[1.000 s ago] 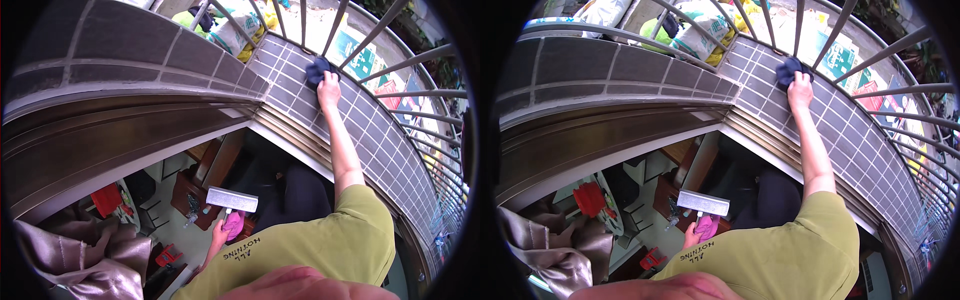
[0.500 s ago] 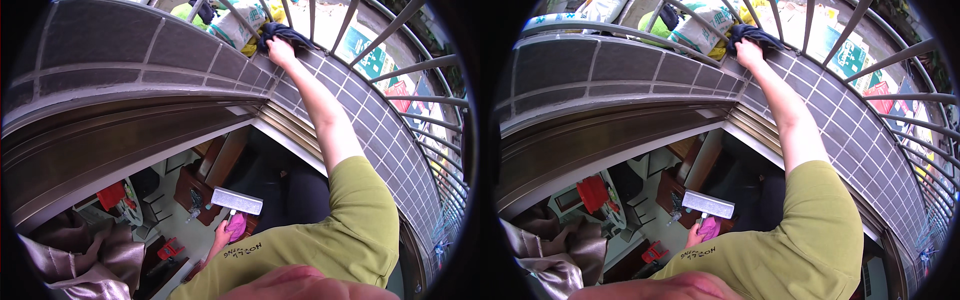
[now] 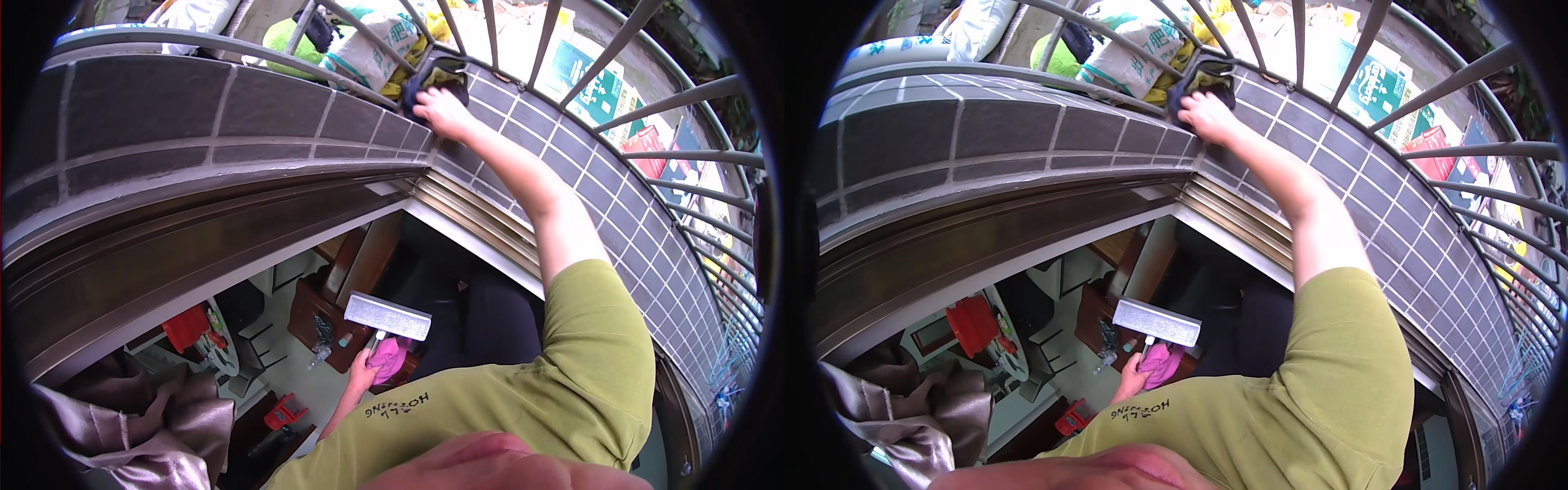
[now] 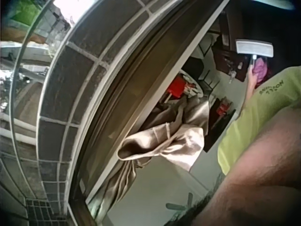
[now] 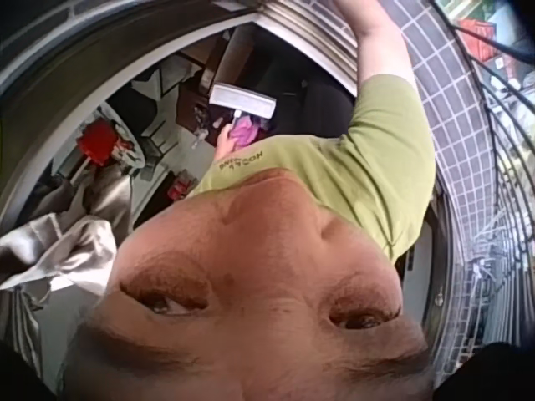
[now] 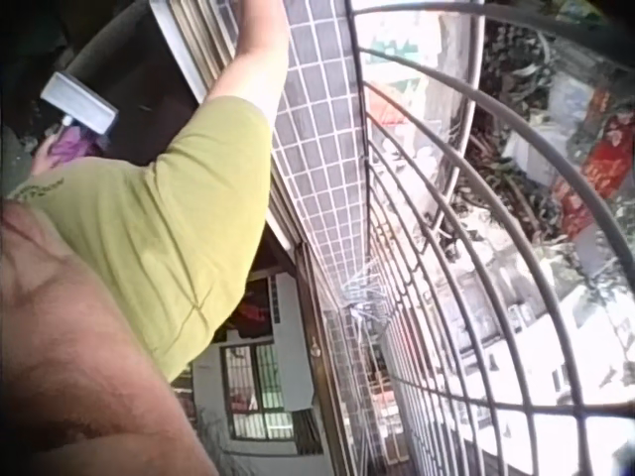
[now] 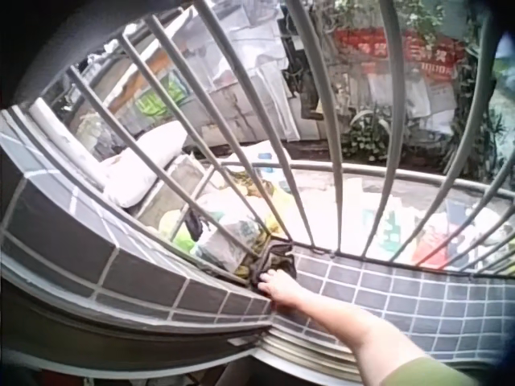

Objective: Cleaning a window ledge and glass using a squeegee and a cloth.

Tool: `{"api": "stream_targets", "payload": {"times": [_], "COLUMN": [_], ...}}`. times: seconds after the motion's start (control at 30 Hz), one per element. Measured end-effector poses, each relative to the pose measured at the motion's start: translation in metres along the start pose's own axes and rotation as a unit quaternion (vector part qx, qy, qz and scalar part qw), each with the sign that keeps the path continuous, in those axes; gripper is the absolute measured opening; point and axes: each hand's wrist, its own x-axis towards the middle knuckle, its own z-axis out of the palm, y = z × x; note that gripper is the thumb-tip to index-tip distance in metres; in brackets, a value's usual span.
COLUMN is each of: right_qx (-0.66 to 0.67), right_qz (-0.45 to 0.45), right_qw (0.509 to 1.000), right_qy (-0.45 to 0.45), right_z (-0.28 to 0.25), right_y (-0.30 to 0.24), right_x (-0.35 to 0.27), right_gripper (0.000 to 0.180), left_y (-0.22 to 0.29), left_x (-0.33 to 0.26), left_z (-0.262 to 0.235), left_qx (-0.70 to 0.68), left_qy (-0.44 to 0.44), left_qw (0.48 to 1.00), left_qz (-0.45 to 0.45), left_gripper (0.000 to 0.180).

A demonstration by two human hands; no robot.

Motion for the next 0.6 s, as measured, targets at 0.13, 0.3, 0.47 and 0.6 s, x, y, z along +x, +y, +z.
{"api": "stream_targets", "payload": {"times": [0.13,0.3,0.47,0.6], "right_qx": [0.020,0.044,0.141,0.081], "right_qz": [0.106,0.566,0.491,0.502], "right_qw": [0.991,0.742,0.556,0.760], "right_qy": [0.085,0.358,0.655,0.405], "right_z": [-0.034,-0.097,-0.144,-0.123], "right_y": [0.026,0.059,0.032,-0.012], "right_x": [-0.079,-0.229,-0.331,-0.259], "right_gripper": [0.027,0.026,0.027,0.025], "left_y": [0.003,-0.035,-0.040,-0.047], "left_x": [0.006,-0.007,-0.015,-0.011], "left_z": [-0.005,-0.004,0.010,0.010], "left_qx": [0.046,0.017,-0.104,-0.032], "left_qy": [0.019,0.033,0.009,-0.013], "left_qw": [0.997,0.999,0.994,0.999], "left_qz": [0.055,0.036,-0.031,-0.028], "left_gripper": [0.031,0.032,0.029,0.030]}}
